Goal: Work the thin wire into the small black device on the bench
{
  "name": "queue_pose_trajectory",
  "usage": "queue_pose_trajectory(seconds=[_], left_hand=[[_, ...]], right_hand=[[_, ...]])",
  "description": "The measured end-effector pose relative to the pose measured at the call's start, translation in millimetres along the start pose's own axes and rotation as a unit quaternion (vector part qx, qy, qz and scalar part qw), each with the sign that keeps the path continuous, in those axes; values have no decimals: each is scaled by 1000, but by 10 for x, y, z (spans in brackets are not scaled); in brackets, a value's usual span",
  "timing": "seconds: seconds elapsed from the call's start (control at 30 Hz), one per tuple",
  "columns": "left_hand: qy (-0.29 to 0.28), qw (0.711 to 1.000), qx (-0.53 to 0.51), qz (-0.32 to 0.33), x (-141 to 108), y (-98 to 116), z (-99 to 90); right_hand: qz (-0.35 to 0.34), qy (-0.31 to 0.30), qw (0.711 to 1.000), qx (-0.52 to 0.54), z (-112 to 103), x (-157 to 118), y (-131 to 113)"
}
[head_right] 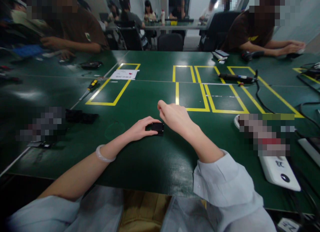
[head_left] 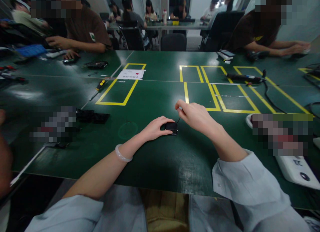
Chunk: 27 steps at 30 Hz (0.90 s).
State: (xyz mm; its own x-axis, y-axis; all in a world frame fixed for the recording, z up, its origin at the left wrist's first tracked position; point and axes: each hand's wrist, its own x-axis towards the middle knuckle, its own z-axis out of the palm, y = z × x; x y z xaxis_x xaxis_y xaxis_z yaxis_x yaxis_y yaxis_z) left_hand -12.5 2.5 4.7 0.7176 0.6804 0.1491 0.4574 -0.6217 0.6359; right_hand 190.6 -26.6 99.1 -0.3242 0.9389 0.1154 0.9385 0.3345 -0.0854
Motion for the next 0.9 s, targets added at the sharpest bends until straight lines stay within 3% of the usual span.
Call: queue_pose_trajectory(seconds=[0.9], left_hand=[[1, 1000, 2, 3, -4, -19, 15]], right_hand=[[1, -1, 1000, 1, -32, -3, -21]])
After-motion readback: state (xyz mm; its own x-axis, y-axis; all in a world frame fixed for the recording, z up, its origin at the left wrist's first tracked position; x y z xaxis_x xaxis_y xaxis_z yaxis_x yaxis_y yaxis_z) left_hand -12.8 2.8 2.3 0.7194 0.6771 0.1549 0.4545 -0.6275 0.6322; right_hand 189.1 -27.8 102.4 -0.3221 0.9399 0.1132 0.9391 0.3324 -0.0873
